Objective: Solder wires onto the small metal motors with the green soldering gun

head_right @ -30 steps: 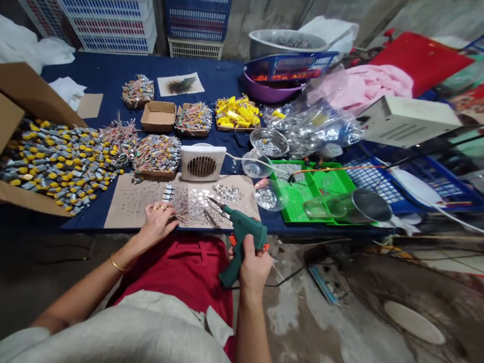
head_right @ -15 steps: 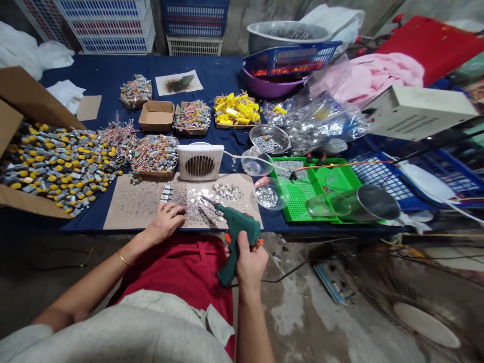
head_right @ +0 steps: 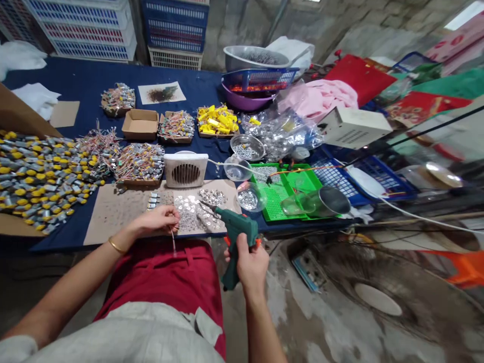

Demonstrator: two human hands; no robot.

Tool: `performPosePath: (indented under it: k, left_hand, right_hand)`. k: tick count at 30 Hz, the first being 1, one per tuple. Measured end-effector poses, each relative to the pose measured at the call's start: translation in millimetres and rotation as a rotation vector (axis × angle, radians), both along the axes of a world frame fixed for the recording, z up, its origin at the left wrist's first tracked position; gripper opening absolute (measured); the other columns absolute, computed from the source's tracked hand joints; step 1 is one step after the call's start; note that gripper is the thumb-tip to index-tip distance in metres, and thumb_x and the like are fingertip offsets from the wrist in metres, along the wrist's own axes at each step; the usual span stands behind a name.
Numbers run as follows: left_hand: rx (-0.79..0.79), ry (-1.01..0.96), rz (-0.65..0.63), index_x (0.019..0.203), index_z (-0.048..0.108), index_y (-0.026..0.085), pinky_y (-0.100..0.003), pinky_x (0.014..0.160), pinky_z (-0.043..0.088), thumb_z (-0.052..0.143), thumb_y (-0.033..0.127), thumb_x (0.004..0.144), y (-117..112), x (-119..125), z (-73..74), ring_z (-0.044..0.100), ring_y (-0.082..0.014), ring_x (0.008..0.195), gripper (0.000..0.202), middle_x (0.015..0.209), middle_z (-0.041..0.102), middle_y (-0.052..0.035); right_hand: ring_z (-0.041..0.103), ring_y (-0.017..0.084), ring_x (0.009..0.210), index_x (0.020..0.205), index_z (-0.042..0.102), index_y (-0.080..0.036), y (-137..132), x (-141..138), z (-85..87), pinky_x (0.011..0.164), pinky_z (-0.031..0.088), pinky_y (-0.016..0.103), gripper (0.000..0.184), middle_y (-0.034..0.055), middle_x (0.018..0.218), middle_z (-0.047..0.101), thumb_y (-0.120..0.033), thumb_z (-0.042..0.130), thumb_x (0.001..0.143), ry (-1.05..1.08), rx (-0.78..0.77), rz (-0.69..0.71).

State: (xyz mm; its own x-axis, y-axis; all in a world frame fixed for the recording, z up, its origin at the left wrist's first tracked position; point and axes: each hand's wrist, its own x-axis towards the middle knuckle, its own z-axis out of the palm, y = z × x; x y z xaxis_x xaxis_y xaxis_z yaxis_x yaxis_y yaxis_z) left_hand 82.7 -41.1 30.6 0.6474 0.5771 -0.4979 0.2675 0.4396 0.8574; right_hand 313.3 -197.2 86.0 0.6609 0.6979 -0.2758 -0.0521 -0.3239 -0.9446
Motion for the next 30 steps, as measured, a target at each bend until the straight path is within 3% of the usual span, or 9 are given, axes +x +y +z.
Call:
performPosePath:
  k: [4,7,10,13,16,20,30]
  left_hand:
    - [0.271,0.218,-0.063,0.079,0.055,0.015,-0.019,0.047,0.039,0.052,0.021,0.075,-17,24,-24.8,0.054,-0.0095,0.047,0.008,0.056,0.059,0.0027]
    - [0.431,0.289,-0.097,0.075,0.058,0.014,-0.020,0.049,0.039,0.050,0.026,0.077,-22,37,-27.4,0.054,-0.0101,0.048,0.015,0.056,0.060,0.0016]
    - [0.549,0.323,-0.147,0.071,0.061,0.014,-0.021,0.054,0.039,0.051,0.028,0.077,-26,46,-23.4,0.055,-0.0114,0.053,0.018,0.058,0.062,0.0000]
    - [0.589,0.331,-0.182,0.071,0.064,0.014,-0.022,0.057,0.039,0.051,0.025,0.076,-30,53,-20.7,0.057,-0.0126,0.057,0.018,0.060,0.063,-0.0008]
    - [0.635,0.357,-0.126,0.071,0.064,0.015,-0.022,0.060,0.040,0.049,0.025,0.078,-30,59,-21.3,0.058,-0.0134,0.062,0.020,0.064,0.066,-0.0017]
    - [0.684,0.440,-0.081,0.072,0.066,0.015,-0.022,0.064,0.041,0.049,0.023,0.079,-21,68,-23.1,0.060,-0.0143,0.066,0.019,0.069,0.068,-0.0034]
    - [0.671,0.523,-0.165,0.071,0.067,0.015,-0.022,0.058,0.039,0.052,0.024,0.079,-5,76,-20.9,0.059,-0.0139,0.060,0.020,0.067,0.068,-0.0052]
  right_hand:
    - [0.057,0.020,0.036,0.068,0.062,-0.016,-23,5,-11.1,0.035,0.046,0.029,0.056,0.0065,0.049,0.063,-0.072,0.066,0.066,0.042,-0.089,0.074]
    - [0.059,0.020,0.039,0.064,0.062,-0.017,-39,11,-11.3,0.039,0.048,0.029,0.055,0.0075,0.051,0.065,-0.071,0.063,0.069,-0.031,-0.107,0.147]
    - [0.058,0.019,0.038,0.054,0.061,-0.018,-52,18,-9.6,0.038,0.045,0.027,0.058,0.0075,0.046,0.062,-0.071,0.054,0.076,-0.264,-0.179,0.232]
    - [0.058,0.018,0.038,0.049,0.060,-0.019,-59,26,-10.3,0.038,0.043,0.025,0.059,0.0065,0.043,0.060,-0.068,0.049,0.080,-0.474,-0.205,0.279]
    - [0.058,0.017,0.040,0.048,0.058,-0.020,-57,31,-13.5,0.040,0.042,0.024,0.059,0.0058,0.043,0.059,-0.065,0.047,0.084,-0.580,-0.173,0.253]
    - [0.056,0.016,0.042,0.050,0.056,-0.020,-43,30,-16.9,0.042,0.042,0.025,0.056,0.0044,0.044,0.058,-0.061,0.046,0.087,-0.637,-0.095,0.252]
    - [0.060,0.018,0.051,0.069,0.066,-0.017,-23,22,-14.3,0.047,0.045,0.024,0.047,0.0036,0.048,0.059,-0.056,0.047,0.088,-0.692,-0.038,0.356]
